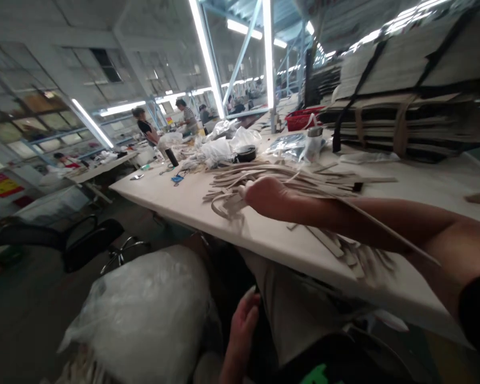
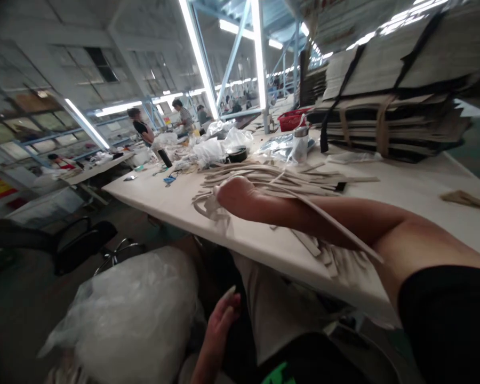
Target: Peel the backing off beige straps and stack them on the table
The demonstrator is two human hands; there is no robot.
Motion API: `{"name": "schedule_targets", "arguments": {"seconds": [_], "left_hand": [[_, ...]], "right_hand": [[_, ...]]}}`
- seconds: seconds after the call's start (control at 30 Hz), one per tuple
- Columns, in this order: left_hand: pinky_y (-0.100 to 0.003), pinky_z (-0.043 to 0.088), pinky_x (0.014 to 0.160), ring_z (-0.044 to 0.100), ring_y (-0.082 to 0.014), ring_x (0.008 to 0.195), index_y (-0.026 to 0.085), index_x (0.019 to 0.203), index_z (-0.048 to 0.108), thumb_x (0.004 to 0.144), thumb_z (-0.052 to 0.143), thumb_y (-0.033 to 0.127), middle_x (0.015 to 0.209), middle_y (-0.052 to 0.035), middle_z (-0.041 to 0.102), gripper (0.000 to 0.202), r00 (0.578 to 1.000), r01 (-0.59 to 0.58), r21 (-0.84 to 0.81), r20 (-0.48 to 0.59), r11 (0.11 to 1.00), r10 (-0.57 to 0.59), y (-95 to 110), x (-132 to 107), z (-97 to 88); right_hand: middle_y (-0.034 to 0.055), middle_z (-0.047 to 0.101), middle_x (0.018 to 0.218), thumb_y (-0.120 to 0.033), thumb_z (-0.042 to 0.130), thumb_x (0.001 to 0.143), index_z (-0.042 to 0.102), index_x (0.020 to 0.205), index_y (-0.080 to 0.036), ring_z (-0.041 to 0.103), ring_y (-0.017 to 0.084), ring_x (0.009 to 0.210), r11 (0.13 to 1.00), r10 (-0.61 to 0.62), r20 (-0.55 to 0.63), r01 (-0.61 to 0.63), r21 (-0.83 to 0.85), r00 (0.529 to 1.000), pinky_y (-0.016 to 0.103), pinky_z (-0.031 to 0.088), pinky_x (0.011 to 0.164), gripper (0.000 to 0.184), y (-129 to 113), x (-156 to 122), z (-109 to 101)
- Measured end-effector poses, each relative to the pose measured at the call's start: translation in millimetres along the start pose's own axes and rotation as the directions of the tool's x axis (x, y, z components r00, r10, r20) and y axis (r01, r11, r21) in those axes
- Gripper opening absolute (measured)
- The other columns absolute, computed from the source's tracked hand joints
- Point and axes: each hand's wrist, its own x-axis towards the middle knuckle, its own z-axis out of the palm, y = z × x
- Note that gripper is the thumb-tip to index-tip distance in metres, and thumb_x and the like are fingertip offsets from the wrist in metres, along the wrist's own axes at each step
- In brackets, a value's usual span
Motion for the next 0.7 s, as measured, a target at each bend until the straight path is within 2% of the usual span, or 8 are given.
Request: {"name": "schedule_targets", "arguments": {"seconds": [0.07,0.13,0.23,0.33,0.4,0.53,0.6,0.7], "left_hand": [[-0.041,0.047,0.103,0.057,-0.0311,0.126,0.025,0.121,0.069,0.071,0.081,0.052,0.125,-0.0128,0.067,0.059,0.998,-0.008,-0.023,0.068,1.000,0.010,-5,0,17.7],[-0.044,0.046,0.104,0.056,-0.0326,0.127,0.020,0.123,0.066,0.070,0.079,0.059,0.127,-0.0142,0.067,0.067,0.987,0.048,-0.167,0.156,0.985,-0.022,-3,8,41.7],[-0.042,0.047,0.103,0.056,-0.0315,0.127,0.018,0.116,0.067,0.074,0.075,0.060,0.122,-0.0136,0.068,0.060,0.983,0.122,-0.401,0.175,0.908,-0.055,3,19,72.2],[-0.040,0.046,0.106,0.054,-0.0286,0.131,0.018,0.116,0.066,0.081,0.070,0.053,0.127,-0.0116,0.067,0.049,0.987,0.109,-0.556,0.157,0.824,-0.025,5,16,83.3],[-0.038,0.045,0.108,0.055,-0.0266,0.129,0.017,0.113,0.068,0.086,0.065,0.051,0.127,-0.0120,0.066,0.044,0.994,0.089,-0.617,0.104,0.782,-0.030,6,9,78.9],[-0.031,0.047,0.103,0.066,-0.0174,0.109,0.017,0.103,0.070,0.094,0.056,0.045,0.113,-0.0085,0.069,0.033,0.991,-0.030,-0.665,-0.119,0.746,-0.067,14,3,52.7],[-0.026,0.049,0.099,0.067,-0.0129,0.096,0.017,0.101,0.069,0.096,0.053,0.042,0.104,-0.0058,0.069,0.030,0.979,-0.111,-0.660,-0.199,0.743,-0.030,20,0,38.5],[-0.024,0.050,0.095,0.065,-0.0104,0.086,0.017,0.098,0.068,0.096,0.053,0.041,0.091,-0.0029,0.065,0.028,0.962,-0.194,-0.627,-0.273,0.754,0.021,24,-6,24.0]], "right_hand": [[0.0194,0.070,0.095,0.002,0.036,0.091,0.066,0.110,-0.014,0.070,0.032,0.085,0.999,-0.019,0.123,0.015,0.035,0.992,0.038,0.051,0.066,0.039,-27,-34,19],[0.0195,0.070,0.092,-0.002,0.042,0.090,0.066,0.106,-0.016,0.070,0.032,0.082,0.993,-0.021,0.217,-0.004,0.115,0.976,0.037,0.050,0.063,0.032,-48,-65,39],[0.0195,0.070,0.092,-0.009,0.050,0.090,0.064,0.104,-0.019,0.070,0.033,0.080,0.967,-0.014,0.284,-0.060,0.249,0.959,0.037,0.049,0.062,0.023,-66,-107,65],[0.0182,0.070,0.093,-0.010,0.048,0.090,0.061,0.105,-0.022,0.070,0.032,0.079,0.945,0.020,0.317,-0.122,0.305,0.948,0.036,0.045,0.060,0.023,-72,-142,82],[0.0154,0.070,0.091,-0.011,0.049,0.089,0.058,0.101,-0.024,0.069,0.030,0.077,0.925,0.014,0.344,-0.143,0.351,0.939,0.036,0.043,0.059,0.020,-74,-163,91],[0.0087,0.070,0.086,-0.014,0.056,0.080,0.049,0.091,-0.028,0.069,0.029,0.077,0.845,-0.108,0.437,-0.149,0.513,0.893,0.035,0.040,0.059,0.019,-74,-196,112],[0.0064,0.070,0.083,-0.017,0.060,0.077,0.046,0.090,-0.029,0.068,0.028,0.077,0.777,-0.184,0.473,-0.167,0.607,0.862,0.034,0.039,0.060,0.022,-70,-210,125],[0.0023,0.068,0.077,-0.021,0.060,0.078,0.049,0.087,-0.030,0.066,0.023,0.070,0.632,-0.275,0.491,-0.230,0.741,0.827,0.031,0.040,0.059,0.016,-57,-229,146]]}}
